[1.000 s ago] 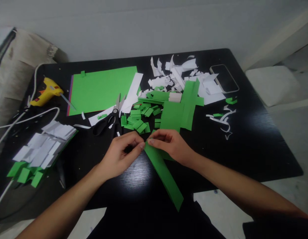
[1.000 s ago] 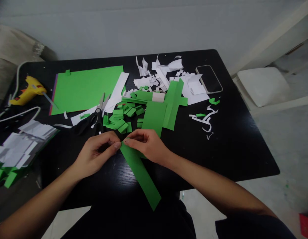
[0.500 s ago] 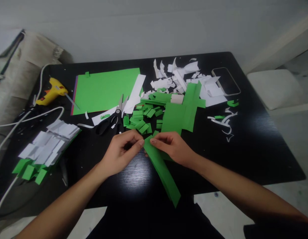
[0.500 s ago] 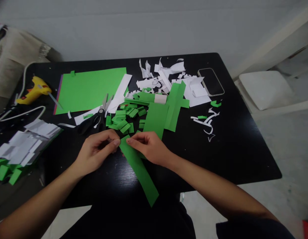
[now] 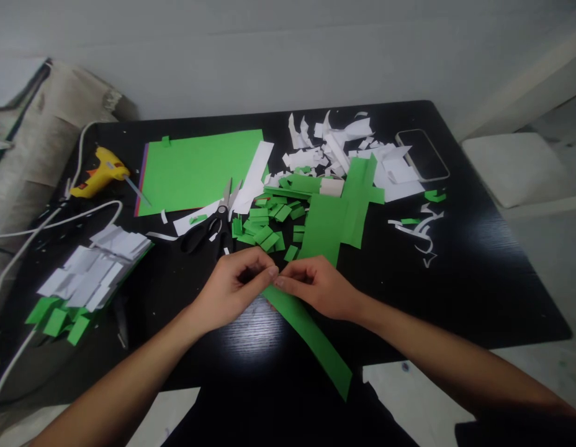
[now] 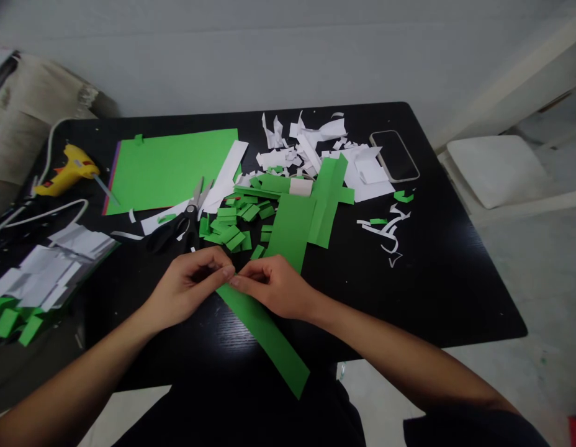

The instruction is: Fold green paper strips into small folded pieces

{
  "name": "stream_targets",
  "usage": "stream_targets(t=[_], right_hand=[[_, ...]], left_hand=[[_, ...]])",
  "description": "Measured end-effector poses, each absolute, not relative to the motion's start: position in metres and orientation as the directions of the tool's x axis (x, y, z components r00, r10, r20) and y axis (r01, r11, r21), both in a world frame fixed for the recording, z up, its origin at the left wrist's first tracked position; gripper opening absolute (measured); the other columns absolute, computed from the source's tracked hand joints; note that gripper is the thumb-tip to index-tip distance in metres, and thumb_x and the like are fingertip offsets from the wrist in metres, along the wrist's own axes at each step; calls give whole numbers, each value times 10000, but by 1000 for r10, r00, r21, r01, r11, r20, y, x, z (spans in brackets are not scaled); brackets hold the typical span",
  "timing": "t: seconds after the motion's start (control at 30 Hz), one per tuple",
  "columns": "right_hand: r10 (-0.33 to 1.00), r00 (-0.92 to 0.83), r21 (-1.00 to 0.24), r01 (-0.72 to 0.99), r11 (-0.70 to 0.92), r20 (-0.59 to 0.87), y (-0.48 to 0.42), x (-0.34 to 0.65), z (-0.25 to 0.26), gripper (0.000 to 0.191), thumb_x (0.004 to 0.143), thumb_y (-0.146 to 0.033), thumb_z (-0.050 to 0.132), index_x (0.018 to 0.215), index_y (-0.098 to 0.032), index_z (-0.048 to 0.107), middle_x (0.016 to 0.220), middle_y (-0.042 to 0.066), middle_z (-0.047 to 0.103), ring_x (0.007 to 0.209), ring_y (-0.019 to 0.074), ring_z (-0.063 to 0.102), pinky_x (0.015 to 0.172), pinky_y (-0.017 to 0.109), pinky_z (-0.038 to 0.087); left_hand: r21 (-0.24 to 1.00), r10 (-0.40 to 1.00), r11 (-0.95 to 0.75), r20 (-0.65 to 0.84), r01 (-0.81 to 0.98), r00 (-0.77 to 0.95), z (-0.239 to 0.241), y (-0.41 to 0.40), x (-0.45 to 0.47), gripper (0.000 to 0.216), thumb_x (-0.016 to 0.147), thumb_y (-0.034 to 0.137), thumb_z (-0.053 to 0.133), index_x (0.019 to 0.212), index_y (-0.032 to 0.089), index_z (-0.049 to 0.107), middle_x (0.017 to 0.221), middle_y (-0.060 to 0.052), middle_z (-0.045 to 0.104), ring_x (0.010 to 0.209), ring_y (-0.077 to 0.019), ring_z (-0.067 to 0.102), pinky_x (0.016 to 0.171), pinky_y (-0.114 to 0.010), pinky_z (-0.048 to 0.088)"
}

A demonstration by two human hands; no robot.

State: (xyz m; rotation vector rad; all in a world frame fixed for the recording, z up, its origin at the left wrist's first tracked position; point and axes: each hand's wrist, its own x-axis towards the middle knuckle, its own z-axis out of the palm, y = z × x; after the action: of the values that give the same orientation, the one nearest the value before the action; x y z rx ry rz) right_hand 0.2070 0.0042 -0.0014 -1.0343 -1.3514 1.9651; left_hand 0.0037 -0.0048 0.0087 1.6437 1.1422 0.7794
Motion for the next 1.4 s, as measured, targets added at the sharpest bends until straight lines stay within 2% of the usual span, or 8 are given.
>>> stream_targets(t=[0.27, 0.43, 0.63, 0.77, 0.87, 1.23, 1.33, 1.4], right_hand=[[677, -646, -813, -148, -563, -351, 8, 213, -4, 281, 837, -421, 838, 812, -148, 775, 769, 67, 804, 710, 178, 775, 709, 302, 615], [651, -672, -754, -208, -624, -354, 11, 215, -7, 303, 859, -424, 823, 817, -129, 774, 767, 77, 806, 688, 186, 786, 688, 316, 646], [668, -656, -731, -254, -633, -351, 10, 213, -5, 288, 863, -392, 829, 805, -117, 767, 756, 78, 804, 669, 177, 785, 672, 294, 648], [658, -662, -713, -261, -651, -358, 11, 213, -5, 296, 849, -403, 840, 822, -117, 768, 766, 78, 808, 675, 183, 792, 681, 303, 656], [597, -695, -668, -225, -710, -400, 10, 213, -4, 318, 825, -419, 860, 822, -118, 759, 756, 82, 809, 670, 191, 795, 665, 302, 654], [522, -765, -618, -212, -757, -377, 15, 216, -7, 262, 834, -352, 787, 740, -122, 704, 675, 81, 786, 565, 192, 764, 565, 275, 628], [535, -755, -603, -237, -762, -379, 17, 216, -10, 225, 825, -316, 745, 707, -135, 683, 640, 66, 769, 528, 176, 737, 530, 256, 608], [529, -757, -557, -268, -786, -383, 19, 217, -10, 208, 824, -291, 711, 682, -145, 666, 582, 34, 725, 482, 149, 691, 499, 236, 577]], left_hand=[[971, 999, -10, 0, 237, 42, 11, 15, -28, 156, 932, 267, 693, 796, 191, 707, 599, 37, 600, 528, -115, 539, 503, -228, 419], [996, 980, 82, -89, -44, -179, 13, 23, -35, 149, 879, 235, 725, 745, 170, 707, 608, 27, 586, 507, -84, 520, 486, -190, 433], [911, 962, 250, -271, -328, -19, 20, 17, -15, 319, 805, 426, 765, 897, 122, 736, 630, -5, 612, 473, -120, 555, 410, -225, 486], [867, 911, 404, -350, -292, 221, 15, 4, -1, 301, 803, 316, 810, 1027, 135, 723, 546, 34, 577, 436, -106, 536, 404, -190, 460], [873, 892, 407, -317, -269, 321, 12, -3, 5, 183, 822, 253, 794, 953, 147, 722, 593, 25, 601, 457, -84, 531, 410, -163, 441], [895, 969, 229, -245, -382, 5, 24, 16, -19, 44, 719, 123, 690, 739, 161, 681, 443, 59, 470, 330, -57, 390, 339, -143, 322], [861, 967, 251, -239, -442, 83, 25, 16, -22, 98, 750, 184, 732, 844, 159, 723, 469, 47, 490, 390, -79, 449, 391, -164, 397], [846, 953, 284, -199, -452, 227, 22, 13, -21, 311, 744, 274, 808, 1027, 159, 744, 552, 21, 564, 487, -113, 532, 462, -204, 469]])
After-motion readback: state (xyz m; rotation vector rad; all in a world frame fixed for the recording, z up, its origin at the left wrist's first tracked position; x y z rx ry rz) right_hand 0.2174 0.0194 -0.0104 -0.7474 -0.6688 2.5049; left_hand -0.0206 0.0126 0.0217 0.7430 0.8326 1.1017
